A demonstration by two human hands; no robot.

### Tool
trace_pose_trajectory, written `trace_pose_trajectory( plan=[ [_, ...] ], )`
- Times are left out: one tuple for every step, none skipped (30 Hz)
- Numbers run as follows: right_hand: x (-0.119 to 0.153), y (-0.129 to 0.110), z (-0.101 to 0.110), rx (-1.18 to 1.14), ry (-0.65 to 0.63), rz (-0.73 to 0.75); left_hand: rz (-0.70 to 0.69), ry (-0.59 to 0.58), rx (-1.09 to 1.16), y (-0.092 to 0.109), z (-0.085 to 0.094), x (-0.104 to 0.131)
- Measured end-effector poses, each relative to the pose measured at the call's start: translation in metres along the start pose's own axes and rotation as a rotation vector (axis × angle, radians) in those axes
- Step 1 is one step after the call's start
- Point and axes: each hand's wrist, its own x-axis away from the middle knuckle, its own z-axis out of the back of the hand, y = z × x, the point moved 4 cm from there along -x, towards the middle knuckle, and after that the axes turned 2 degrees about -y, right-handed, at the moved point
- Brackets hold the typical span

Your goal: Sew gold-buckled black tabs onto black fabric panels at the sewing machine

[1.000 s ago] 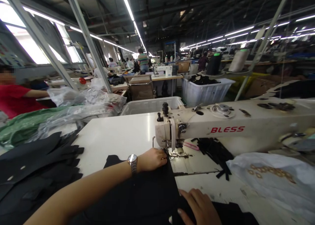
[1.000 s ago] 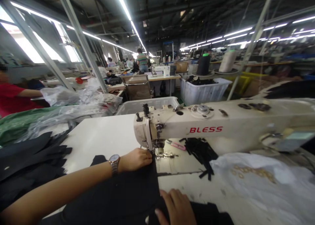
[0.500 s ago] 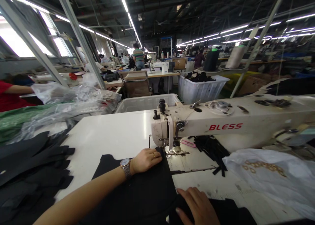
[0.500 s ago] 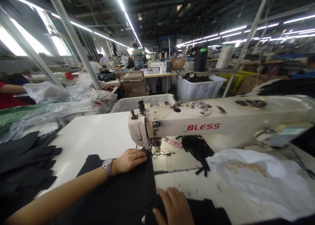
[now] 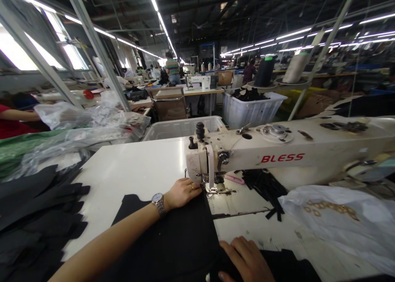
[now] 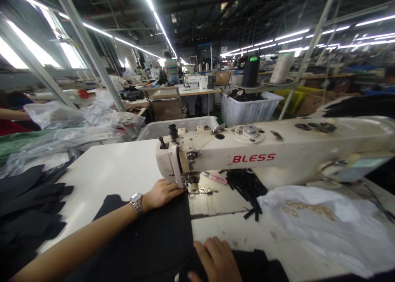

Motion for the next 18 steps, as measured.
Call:
trace_pose_trajectory(
  plan=[
    [0.0004, 0.0002, -0.0003, -0.002, 0.003, -0.002, -0.006, 0.003, 0.005, 0.0003, 0.0009, -0.0002],
    [0.0008, 0.0004, -0.0005, -0.003, 0.008, -0.004, -0.011, 0.005, 0.011, 0.0004, 0.002, -0.0005],
    [0.0014, 0.0006, -0.0009, 0.0, 0.012, -0.004, -0.017, 0.007, 0.019, 0.0003, 0.003, -0.0008],
    [0.0018, 0.0007, -0.0013, 0.003, 0.013, -0.003, -0.023, 0.008, 0.029, 0.0001, 0.0039, -0.001],
    [0.0021, 0.0007, -0.0019, 0.006, 0.012, -0.004, -0.03, 0.01, 0.04, -0.0002, 0.0046, -0.0012],
    [0.0021, 0.0008, -0.0024, 0.006, 0.009, -0.006, -0.035, 0.012, 0.049, -0.0006, 0.005, -0.0013],
    [0.0018, 0.0008, -0.0028, 0.003, 0.002, -0.013, -0.039, 0.012, 0.056, -0.0011, 0.0051, -0.0012],
    [0.0013, 0.0008, -0.0031, -0.004, -0.005, -0.022, -0.042, 0.012, 0.061, -0.0016, 0.0049, -0.001],
    [0.0005, 0.0007, -0.0032, -0.015, -0.012, -0.031, -0.043, 0.012, 0.063, -0.0022, 0.0045, -0.0007],
    [-0.0004, 0.0006, -0.0031, -0.027, -0.016, -0.042, -0.045, 0.009, 0.062, -0.0027, 0.0038, -0.0004],
    [-0.0012, 0.0005, -0.0028, -0.038, -0.021, -0.053, -0.047, 0.004, 0.06, -0.0032, 0.003, 0.0001],
    [-0.002, 0.0005, -0.0024, -0.048, -0.022, -0.065, -0.051, 0.0, 0.059, -0.0035, 0.0021, 0.0006],
    [-0.0025, 0.0004, -0.0021, -0.055, -0.022, -0.074, -0.057, -0.004, 0.057, -0.0036, 0.0013, 0.001],
    [-0.0029, 0.0003, -0.0018, -0.059, -0.021, -0.079, -0.063, -0.005, 0.054, -0.0036, 0.0006, 0.0014],
    [-0.0032, 0.0, -0.0017, -0.061, -0.021, -0.08, -0.068, -0.003, 0.05, -0.0035, 0.0002, 0.0017],
    [-0.0033, -0.0002, -0.0017, -0.062, -0.019, -0.08, -0.073, 0.001, 0.046, -0.0032, 0.0, 0.0019],
    [-0.0033, -0.0003, -0.0018, -0.063, -0.017, -0.078, -0.078, 0.008, 0.044, -0.003, 0.0002, 0.0019],
    [-0.0034, -0.0004, -0.002, -0.066, -0.019, -0.078, -0.081, 0.015, 0.043, -0.0027, 0.0007, 0.0017]
  ],
)
